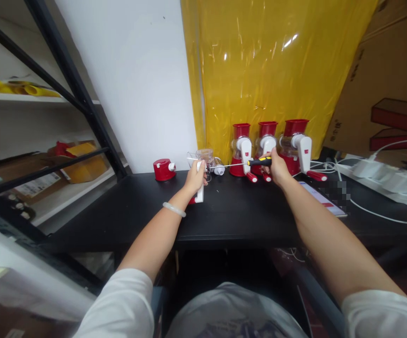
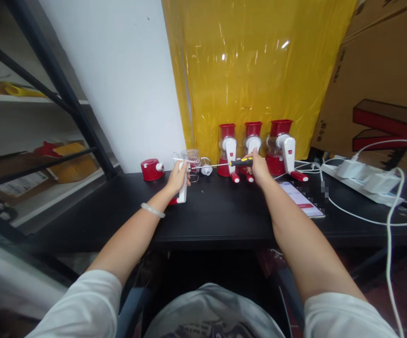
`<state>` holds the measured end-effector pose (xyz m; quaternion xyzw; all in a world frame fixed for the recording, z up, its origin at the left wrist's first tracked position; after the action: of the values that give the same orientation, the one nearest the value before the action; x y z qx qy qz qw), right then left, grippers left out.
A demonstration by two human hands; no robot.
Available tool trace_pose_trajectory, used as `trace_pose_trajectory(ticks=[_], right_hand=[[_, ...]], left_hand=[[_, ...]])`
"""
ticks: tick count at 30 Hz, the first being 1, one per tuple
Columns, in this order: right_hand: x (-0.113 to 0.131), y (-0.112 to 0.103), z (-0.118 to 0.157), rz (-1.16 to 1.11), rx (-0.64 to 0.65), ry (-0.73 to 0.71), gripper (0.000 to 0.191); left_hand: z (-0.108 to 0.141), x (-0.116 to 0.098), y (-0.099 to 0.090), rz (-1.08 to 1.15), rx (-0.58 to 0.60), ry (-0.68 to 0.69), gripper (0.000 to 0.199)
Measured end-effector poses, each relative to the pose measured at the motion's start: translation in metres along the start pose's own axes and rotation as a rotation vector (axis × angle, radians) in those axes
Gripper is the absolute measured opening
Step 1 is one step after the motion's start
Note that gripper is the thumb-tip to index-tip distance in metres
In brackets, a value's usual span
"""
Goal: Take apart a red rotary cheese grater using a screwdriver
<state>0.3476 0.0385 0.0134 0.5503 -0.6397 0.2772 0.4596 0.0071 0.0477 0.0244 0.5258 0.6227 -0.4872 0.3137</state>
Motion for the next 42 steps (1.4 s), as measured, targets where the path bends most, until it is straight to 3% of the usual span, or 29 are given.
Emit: trace_pose_trajectory(ticks=[14, 26, 29, 33, 35, 42], right_hand=[[-0.0038, -0.0032, 0.0008, -0.021, -0.110, 0.022, 0.038], [-0.0059, 0.0006, -0.0028, -0.262, -0.163, 0.117, 0.017], [-0.0059, -0.0001, -0.0034, -0.254, -0.134, 0.112, 0.023], [-0.0056, -0.0037, -0.0008, -0.037, -0.074, 0.068, 0.052], [-0.0039, -0.0049, 0.0007, 0.027, -0.066, 0.037, 0.053], [-0.0024, 0.0001, -0.0010, -0.129, -0.093, 0.076, 0.023]], left_hand=[[0.0002, -0.0019, 0.0016, 0.006, 0.016, 0.014, 0.025], [-0.0003, 0.0001, 0.0041, 0.013, 0.034, 0.020, 0.026], [-0.0003, -0.0009, 0.0042, 0.035, 0.032, 0.017, 0.024], [0.0001, -0.0024, 0.0018, 0.066, 0.007, 0.007, 0.024], [0.0003, -0.0033, 0.0007, 0.067, -0.003, 0.009, 0.024], [-0.0005, -0.0016, -0.0003, 0.070, -0.007, 0.006, 0.022]])
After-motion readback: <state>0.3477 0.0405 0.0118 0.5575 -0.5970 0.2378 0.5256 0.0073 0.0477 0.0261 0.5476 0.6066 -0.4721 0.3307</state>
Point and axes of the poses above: each hand's wrist, its own z-axis away from the middle knuckle, its own y-axis out of the palm, x = y × z, the point moved 7 cm from there along -z, towards the middle knuckle, and after that the axes turned 2 degrees about x, right-handed, at the moved point
